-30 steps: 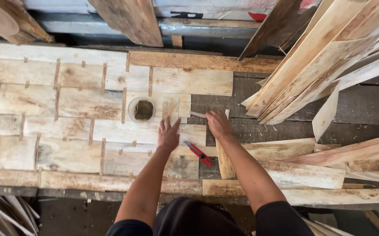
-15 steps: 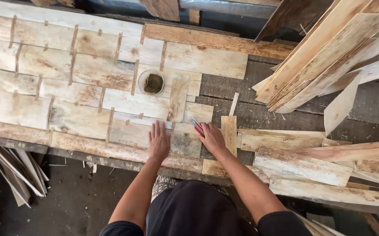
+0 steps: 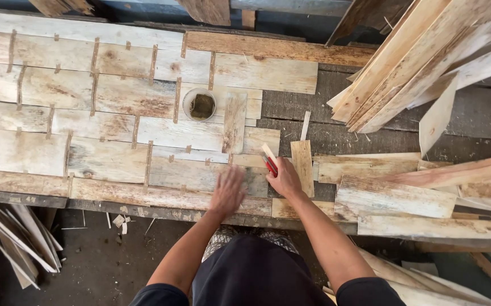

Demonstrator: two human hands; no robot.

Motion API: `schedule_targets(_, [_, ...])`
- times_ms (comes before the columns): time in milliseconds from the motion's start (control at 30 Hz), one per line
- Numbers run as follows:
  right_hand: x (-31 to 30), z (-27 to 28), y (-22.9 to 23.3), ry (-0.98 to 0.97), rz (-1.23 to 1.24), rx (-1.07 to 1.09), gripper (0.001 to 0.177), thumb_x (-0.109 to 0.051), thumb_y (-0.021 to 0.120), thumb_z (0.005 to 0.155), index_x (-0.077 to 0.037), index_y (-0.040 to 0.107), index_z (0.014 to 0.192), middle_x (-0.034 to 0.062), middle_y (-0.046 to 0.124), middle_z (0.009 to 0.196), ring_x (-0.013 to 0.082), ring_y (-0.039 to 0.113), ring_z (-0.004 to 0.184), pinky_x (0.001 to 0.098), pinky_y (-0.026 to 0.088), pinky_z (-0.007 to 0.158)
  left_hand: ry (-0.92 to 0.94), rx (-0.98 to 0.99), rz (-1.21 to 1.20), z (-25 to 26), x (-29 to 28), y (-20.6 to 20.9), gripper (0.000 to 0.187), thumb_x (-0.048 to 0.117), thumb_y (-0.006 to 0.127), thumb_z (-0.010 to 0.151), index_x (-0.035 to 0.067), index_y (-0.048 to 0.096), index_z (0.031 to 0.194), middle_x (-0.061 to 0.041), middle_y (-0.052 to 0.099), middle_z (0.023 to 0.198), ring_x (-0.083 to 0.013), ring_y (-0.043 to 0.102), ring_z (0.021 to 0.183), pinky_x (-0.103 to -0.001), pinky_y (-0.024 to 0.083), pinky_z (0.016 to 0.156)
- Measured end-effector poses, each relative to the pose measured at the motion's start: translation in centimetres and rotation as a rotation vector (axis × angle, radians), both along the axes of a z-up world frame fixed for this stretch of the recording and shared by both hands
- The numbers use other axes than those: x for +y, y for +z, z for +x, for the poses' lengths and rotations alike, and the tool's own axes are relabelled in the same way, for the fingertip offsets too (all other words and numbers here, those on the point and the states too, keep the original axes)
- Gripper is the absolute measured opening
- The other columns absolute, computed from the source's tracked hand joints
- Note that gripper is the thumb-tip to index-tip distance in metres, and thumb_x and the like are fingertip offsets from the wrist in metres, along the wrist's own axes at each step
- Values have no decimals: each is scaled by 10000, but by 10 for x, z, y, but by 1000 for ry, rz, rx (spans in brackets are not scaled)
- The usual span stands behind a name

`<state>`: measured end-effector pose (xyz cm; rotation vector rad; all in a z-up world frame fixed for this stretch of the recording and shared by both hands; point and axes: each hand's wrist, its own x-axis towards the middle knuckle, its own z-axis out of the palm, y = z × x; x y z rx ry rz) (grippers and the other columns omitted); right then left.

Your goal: Using a utility knife to trim pieces of bark to fit into a decorative panel.

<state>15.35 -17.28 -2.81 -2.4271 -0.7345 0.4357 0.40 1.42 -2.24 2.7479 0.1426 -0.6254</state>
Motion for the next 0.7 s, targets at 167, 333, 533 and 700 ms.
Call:
schedule_targets(167, [-1, -15, 13, -159, -111, 43, 415, -178, 716, 838, 10, 561, 1174, 177, 631, 1009, 308, 661, 863, 455, 572, 734, -67, 118, 52, 10, 1, 36, 804, 605, 240, 1036, 141, -5, 1645, -131, -69, 1727, -294, -49, 1580, -547, -32, 1246])
schedule_targets(333, [1, -26, 15, -263, -84, 74, 364, -188, 685, 847, -11, 555, 1137, 152, 628, 1006, 295, 670, 841, 437, 584, 725, -578, 38, -121, 3, -17, -15, 722, 544, 199, 1072, 155, 15, 1650, -104, -65, 1732, -290, -41, 1606, -542, -30, 1273])
schedule_targets(533, [-13, -53, 19, -326, 12, -90, 391, -199, 733, 829, -3, 568, 1124, 173, 624, 1003, 346, 645, 911, 482, 550, 791, -46, -58, 54, 38, -8, 11, 747, 496, 211, 1067, 68, -14, 1636, -172, -76, 1712, -318, -33, 1578, -512, -6, 1249])
schedule_targets(700, [-24, -56, 9, -432, -184, 203, 377, -225, 684, 848, -4, 566, 1130, 160, 648, 1056, 310, 691, 946, 460, 566, 854, -444, 60, -15, 35, -34, 7, 649, 432, 243, 1140, 79, 192, 1683, -129, 188, 1756, -252, 142, 1639, -476, 60, 1387])
